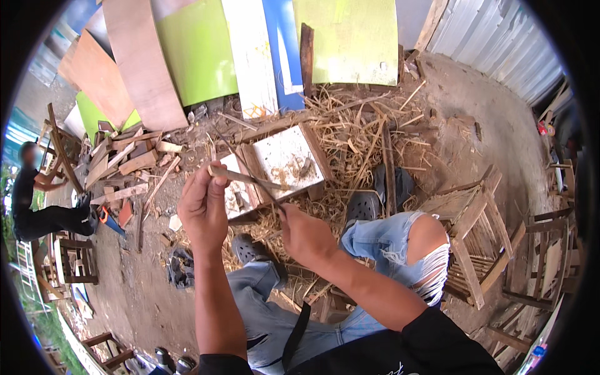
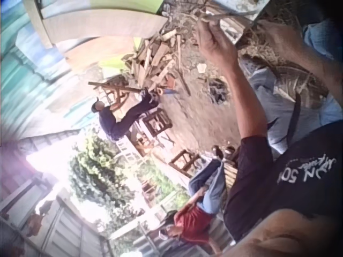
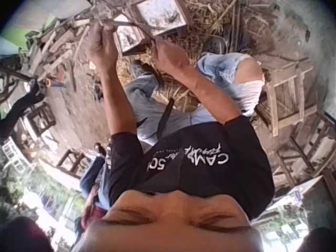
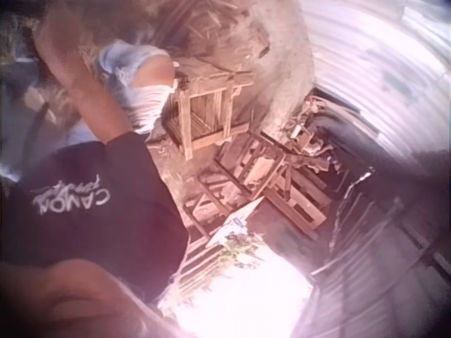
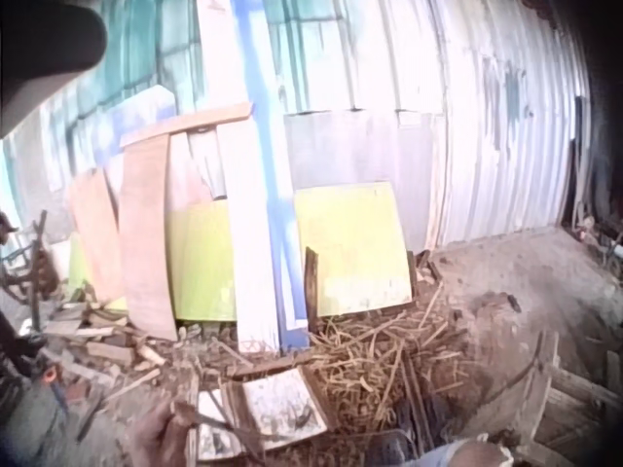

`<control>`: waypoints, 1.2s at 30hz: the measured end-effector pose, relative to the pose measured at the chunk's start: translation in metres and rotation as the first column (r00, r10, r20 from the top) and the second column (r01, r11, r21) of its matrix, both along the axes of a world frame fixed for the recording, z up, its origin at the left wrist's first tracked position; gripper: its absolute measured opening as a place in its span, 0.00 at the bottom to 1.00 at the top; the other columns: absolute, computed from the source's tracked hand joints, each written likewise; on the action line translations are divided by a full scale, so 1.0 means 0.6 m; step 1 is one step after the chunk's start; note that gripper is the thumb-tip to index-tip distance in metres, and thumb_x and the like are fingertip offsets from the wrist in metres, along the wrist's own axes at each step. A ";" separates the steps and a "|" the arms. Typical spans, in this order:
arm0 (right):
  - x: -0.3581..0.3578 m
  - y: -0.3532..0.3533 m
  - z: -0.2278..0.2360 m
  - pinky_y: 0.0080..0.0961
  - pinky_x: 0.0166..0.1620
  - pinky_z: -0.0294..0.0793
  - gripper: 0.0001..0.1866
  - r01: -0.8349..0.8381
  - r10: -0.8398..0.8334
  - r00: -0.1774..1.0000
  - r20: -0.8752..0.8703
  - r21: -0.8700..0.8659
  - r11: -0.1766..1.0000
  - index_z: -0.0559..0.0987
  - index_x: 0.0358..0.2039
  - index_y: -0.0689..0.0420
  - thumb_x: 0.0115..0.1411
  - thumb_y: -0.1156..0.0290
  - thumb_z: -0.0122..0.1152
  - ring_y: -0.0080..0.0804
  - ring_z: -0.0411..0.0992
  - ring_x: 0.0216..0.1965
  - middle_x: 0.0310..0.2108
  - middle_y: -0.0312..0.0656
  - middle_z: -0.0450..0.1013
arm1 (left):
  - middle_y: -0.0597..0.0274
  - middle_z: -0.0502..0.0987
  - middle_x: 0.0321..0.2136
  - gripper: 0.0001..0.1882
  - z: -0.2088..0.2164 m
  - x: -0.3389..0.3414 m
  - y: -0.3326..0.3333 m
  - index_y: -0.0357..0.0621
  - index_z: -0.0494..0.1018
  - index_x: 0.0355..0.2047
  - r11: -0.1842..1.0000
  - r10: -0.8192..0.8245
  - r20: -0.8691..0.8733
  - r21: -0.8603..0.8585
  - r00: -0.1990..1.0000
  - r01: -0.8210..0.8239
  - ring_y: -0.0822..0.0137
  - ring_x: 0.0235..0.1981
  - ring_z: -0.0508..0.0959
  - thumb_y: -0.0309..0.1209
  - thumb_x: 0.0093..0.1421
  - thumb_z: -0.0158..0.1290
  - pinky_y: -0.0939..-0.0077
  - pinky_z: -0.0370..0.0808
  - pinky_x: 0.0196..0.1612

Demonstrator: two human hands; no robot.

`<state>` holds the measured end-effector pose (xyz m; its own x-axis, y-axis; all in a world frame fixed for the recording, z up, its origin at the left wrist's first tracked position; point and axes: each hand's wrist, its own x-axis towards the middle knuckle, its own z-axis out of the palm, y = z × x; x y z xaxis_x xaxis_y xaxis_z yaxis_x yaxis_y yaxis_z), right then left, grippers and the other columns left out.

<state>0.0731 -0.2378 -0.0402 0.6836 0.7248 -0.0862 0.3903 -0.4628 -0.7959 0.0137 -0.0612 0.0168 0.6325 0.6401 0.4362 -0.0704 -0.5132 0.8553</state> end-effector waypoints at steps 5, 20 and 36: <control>0.012 0.002 -0.008 0.55 0.33 0.74 0.12 0.019 -0.020 1.000 -0.008 -0.120 0.993 0.70 0.40 0.62 0.70 0.65 0.46 0.62 0.76 0.28 0.25 0.60 0.76 | 0.63 0.79 0.34 0.10 0.003 0.001 0.007 0.35 0.79 0.44 0.999 -0.021 0.021 0.026 1.000 0.020 0.76 0.34 0.75 0.26 0.65 0.57 0.82 0.72 0.39; 0.036 -0.001 -0.012 0.54 0.36 0.75 0.13 -0.018 0.019 1.000 0.004 -0.166 0.986 0.71 0.42 0.62 0.70 0.65 0.44 0.60 0.77 0.31 0.27 0.57 0.77 | 0.61 0.80 0.36 0.10 0.001 0.007 0.007 0.34 0.79 0.44 0.998 -0.011 -0.006 0.057 1.000 0.011 0.74 0.36 0.76 0.26 0.66 0.56 0.79 0.74 0.40; 0.029 -0.009 -0.100 0.53 0.47 0.74 0.11 0.015 -0.070 0.988 -0.136 -0.374 0.927 0.71 0.41 0.64 0.64 0.71 0.45 0.62 0.77 0.40 0.37 0.64 0.77 | 0.63 0.79 0.34 0.09 0.001 0.006 0.015 0.36 0.79 0.44 0.999 0.008 0.000 0.041 1.000 -0.008 0.76 0.33 0.74 0.26 0.66 0.55 0.82 0.70 0.36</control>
<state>0.0907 -0.2430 -0.1004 0.6731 0.5922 -0.4430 0.2579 -0.7493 -0.6100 0.0173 -0.0523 0.0171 0.6276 0.6263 0.4625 -0.0665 -0.5487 0.8333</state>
